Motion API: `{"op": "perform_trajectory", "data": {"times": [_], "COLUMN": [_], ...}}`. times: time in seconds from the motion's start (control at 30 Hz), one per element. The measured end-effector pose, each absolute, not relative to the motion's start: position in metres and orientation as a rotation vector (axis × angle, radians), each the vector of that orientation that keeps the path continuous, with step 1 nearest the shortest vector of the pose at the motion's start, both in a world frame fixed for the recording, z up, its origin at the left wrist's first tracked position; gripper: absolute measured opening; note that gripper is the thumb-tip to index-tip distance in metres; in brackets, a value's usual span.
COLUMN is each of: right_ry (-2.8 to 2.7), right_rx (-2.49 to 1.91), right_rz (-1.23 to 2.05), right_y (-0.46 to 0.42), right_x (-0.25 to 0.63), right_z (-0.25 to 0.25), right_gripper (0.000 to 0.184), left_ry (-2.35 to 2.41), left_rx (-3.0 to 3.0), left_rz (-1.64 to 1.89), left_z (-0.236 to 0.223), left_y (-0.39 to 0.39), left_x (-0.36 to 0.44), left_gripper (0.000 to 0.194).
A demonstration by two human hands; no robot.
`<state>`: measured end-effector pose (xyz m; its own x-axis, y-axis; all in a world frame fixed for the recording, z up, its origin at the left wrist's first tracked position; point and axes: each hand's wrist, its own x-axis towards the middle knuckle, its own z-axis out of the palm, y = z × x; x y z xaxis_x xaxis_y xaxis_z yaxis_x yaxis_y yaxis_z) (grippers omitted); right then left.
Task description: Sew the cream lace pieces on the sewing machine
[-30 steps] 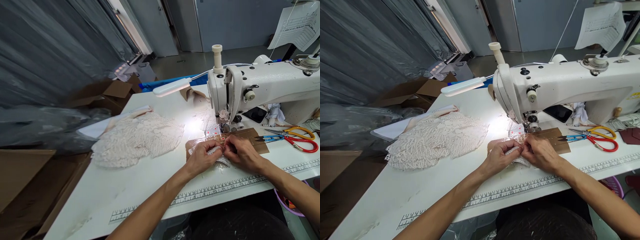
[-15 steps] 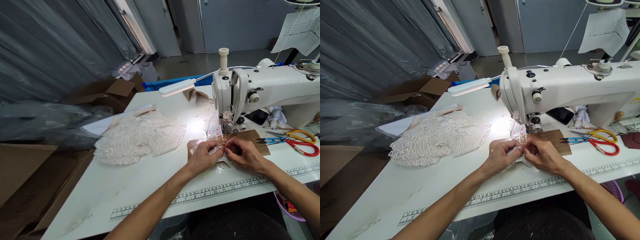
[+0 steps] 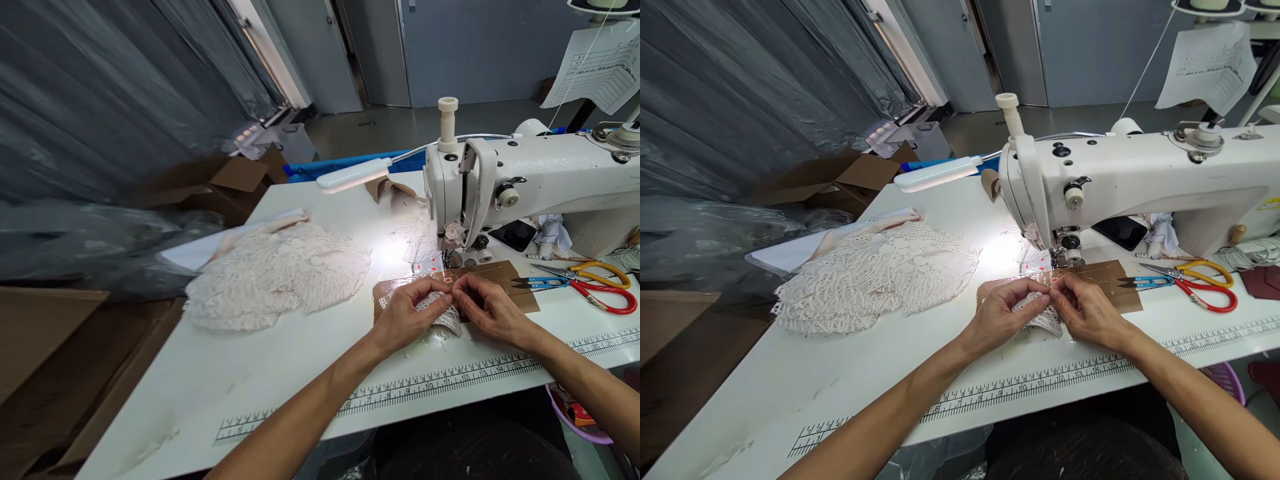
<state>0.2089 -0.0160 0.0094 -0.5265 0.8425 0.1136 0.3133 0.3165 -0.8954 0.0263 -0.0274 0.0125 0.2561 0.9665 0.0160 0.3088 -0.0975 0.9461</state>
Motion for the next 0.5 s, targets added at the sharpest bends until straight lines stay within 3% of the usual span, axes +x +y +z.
{"op": "perform_trajectory", "data": {"times": [0.2, 0.5], "right_ry": [-1.968, -1.587], "right_rx": [-1.018, -1.063], "right_rz": [1.161, 1.680], "right_y": [-0.015, -0.004], "right_x": [0.208, 0.212], "right_z": [0.005, 0.009], "right_gripper": [0.024, 0.043], "left_ry": [1.266, 1.259], "left_rx": [1.659, 1.586], "left_rz": [0.871, 0.816], "left_z": [0.014, 0.012], "left_y": [-0.027, -0.028], "left_x": [0.026, 0.025], "left_gripper": [0.022, 0.024]}}
